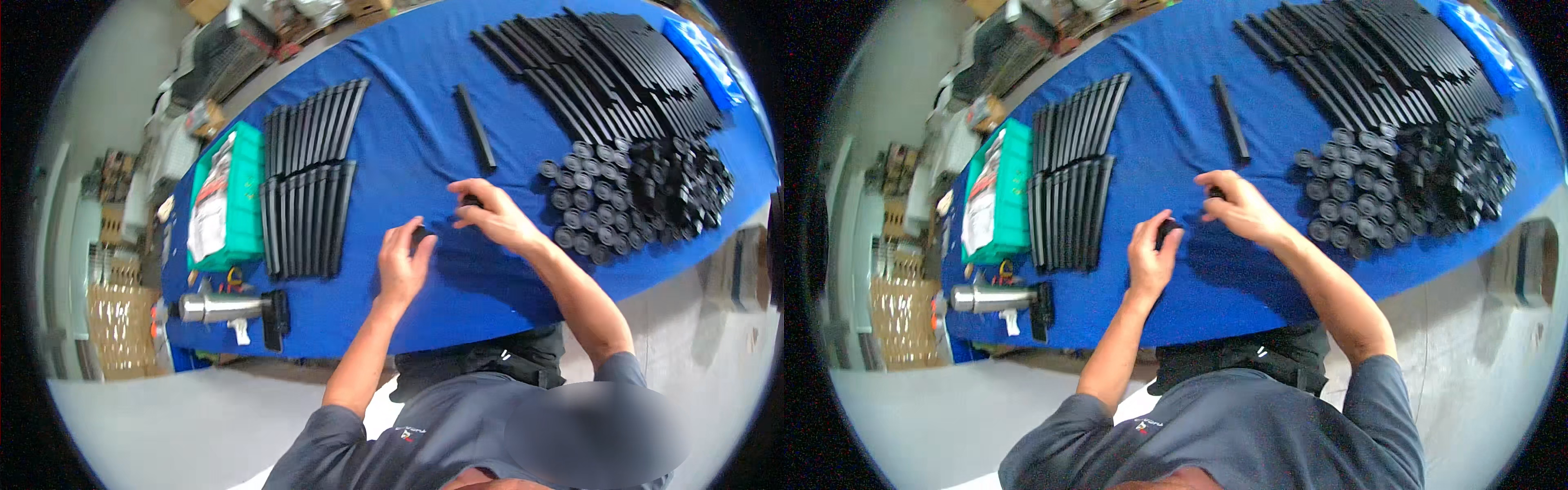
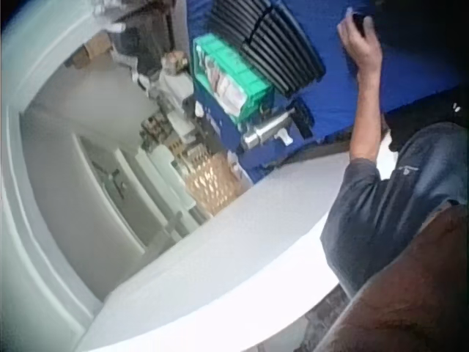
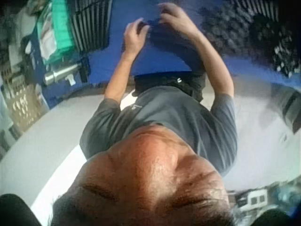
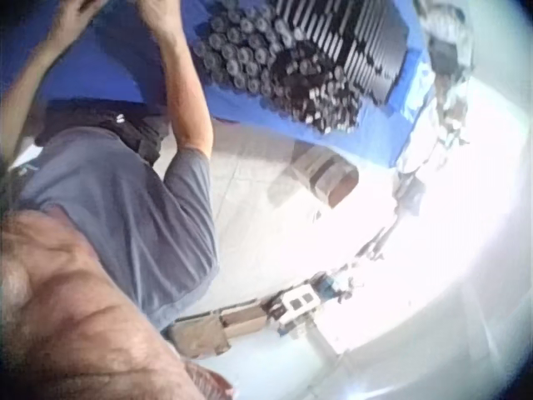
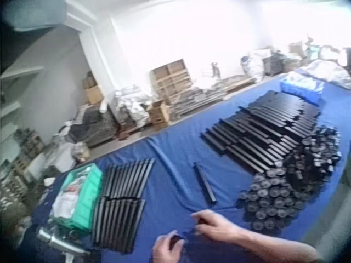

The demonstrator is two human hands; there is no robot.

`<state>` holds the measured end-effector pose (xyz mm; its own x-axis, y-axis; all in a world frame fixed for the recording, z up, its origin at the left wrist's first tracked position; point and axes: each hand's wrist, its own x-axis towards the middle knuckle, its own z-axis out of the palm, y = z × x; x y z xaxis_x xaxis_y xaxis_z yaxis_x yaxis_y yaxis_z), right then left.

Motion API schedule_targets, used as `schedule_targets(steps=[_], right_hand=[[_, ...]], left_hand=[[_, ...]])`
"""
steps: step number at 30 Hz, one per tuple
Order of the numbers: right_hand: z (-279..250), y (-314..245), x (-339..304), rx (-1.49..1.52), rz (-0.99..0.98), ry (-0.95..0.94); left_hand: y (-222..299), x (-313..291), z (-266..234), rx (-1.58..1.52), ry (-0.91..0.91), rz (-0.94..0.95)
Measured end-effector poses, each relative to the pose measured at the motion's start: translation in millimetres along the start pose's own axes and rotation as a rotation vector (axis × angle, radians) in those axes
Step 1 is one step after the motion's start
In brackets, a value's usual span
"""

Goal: The person picks up a black tube and a rubber cap, fits the cap onto the end of the tube, and places the assembled piece onto a stack. They then pick up a metal thermos, remove its lid, and set both items down.

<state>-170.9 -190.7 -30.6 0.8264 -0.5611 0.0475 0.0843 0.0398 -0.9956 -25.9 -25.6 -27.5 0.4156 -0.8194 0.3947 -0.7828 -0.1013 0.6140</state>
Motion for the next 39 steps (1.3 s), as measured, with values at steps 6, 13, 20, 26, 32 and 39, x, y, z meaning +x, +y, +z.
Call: schedule_targets(steps=[6,13,20,26,32,39], right_hand=[[1,-13,-11,-0.267,0.029,0.094],[-6,-7,-17,-0.593,-0.262,0.218],[-1,0,-12,-0.827,-0.249,0.179],[-3,8,-12,-0.905,-0.361,0.212],[-4,20,-9,-0.992,-0.450,0.238],[-4,16,-12,-1.084,-0.390,0.162]], left_hand=[[6,-11,-8,0.207,-0.097,0.143],[15,17,-7,0.220,-0.069,0.211],[36,-8,20,0.199,-0.331,0.322],[21,0,5,0.084,-0.333,0.209],[23,96,7,-0.029,-0.050,0.096],[43,185,77,0.287,-0.397,-0.098]])
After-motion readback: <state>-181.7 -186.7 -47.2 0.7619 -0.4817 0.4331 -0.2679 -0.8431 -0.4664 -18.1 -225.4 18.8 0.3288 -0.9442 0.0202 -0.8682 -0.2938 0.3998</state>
